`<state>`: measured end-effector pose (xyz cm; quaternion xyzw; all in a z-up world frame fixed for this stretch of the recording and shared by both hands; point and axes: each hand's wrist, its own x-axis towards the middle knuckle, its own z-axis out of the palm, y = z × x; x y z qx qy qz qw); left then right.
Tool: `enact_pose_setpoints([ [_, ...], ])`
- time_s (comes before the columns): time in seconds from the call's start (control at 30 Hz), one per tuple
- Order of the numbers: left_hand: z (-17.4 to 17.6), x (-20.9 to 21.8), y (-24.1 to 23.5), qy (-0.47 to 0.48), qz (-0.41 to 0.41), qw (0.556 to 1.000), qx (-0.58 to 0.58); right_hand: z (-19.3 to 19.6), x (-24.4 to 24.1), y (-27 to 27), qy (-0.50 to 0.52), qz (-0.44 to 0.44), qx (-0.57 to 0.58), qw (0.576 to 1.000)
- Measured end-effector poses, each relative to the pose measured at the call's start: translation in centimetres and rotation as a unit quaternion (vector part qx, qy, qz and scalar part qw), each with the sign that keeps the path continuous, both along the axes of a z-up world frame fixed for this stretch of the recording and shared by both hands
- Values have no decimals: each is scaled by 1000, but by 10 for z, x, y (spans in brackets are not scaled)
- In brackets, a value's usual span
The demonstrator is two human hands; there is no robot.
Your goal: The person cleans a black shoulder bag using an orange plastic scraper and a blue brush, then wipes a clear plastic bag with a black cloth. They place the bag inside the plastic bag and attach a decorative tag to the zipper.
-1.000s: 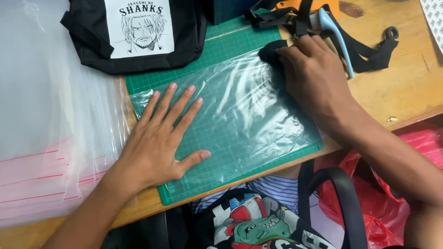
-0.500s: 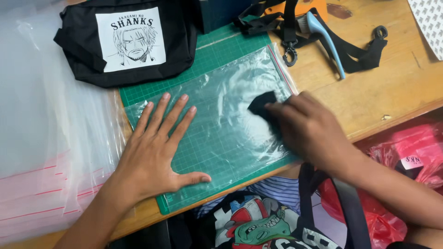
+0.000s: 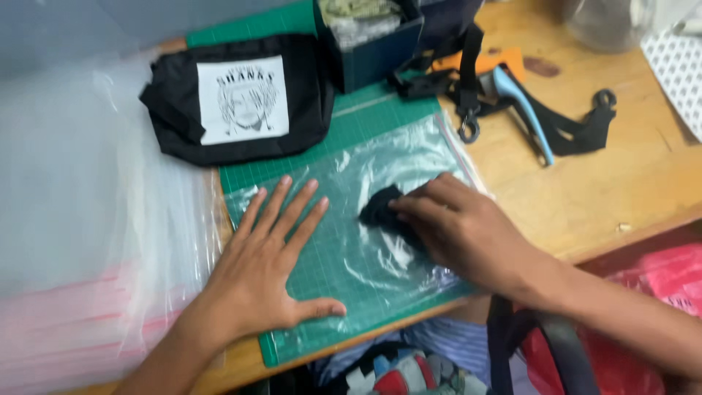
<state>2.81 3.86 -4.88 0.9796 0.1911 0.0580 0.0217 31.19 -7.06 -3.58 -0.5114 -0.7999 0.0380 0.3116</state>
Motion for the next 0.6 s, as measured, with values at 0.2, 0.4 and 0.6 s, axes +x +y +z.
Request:
enact_pose_setpoints([
  [0.2,-5,-2,1,12,1,997,78,-5,-12,29,-88,39,0,995],
  [0.4,0,-2,1,2,-6,1000,10,-12,-7,62,-159,3,16,987],
  [0.6,-18,-7,3,-2,8,982,187,-3,-33,69,-71,69,37,994],
])
